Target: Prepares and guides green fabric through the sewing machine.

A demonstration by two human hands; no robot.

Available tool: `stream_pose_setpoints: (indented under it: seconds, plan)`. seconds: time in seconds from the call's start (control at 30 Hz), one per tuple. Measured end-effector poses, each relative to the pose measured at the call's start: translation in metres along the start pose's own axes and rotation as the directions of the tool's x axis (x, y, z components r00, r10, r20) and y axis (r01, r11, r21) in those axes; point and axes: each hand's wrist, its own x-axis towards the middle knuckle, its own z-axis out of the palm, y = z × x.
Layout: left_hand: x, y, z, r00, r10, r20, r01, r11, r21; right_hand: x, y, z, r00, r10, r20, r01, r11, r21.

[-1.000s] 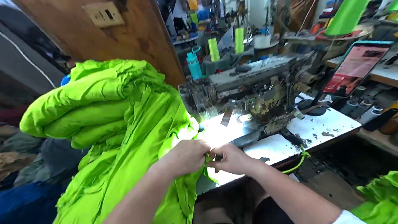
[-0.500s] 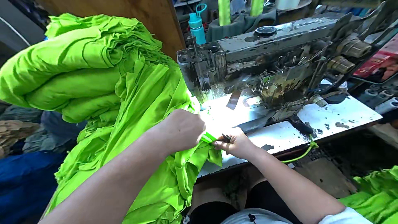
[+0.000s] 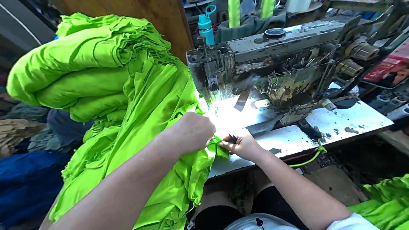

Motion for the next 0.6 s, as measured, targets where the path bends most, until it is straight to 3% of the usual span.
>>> stream_pose_setpoints:
  seconds: [0.17, 0.23, 0.27, 0.43, 0.6]
  plan:
    - [-0.003, -0.004, -0.003, 0.997, -0.079, -0.001, 0.079, 0.994, -0.078, -0.001, -0.004, -0.003, 1.0, -0.012, -0.004, 0.012, 0.999, -0.038]
    - [-0.005, -0.009, 0.005, 0.981, -0.045, -0.188, 0.021, 0.991, -0.129, 0.0, -0.006, -0.003, 1.0, 0.005, -0.005, -0.005, 1.0, -0.026]
    - [-0.004, -0.013, 0.007, 0.967, -0.017, -0.254, 0.001, 0.998, -0.065, 0.0, -0.006, -0.003, 1.0, 0.014, -0.007, -0.015, 1.0, -0.018]
    - [-0.003, -0.006, 0.019, 0.892, 0.05, -0.449, -0.085, 0.995, -0.059, -0.001, -0.009, -0.005, 0.998, 0.055, -0.025, -0.054, 0.998, 0.028]
    - [-0.006, 0.021, 0.067, 0.865, -0.046, -0.499, -0.002, 0.995, -0.095, -0.025, -0.001, 0.003, 0.973, -0.204, -0.104, 0.189, 0.973, -0.134]
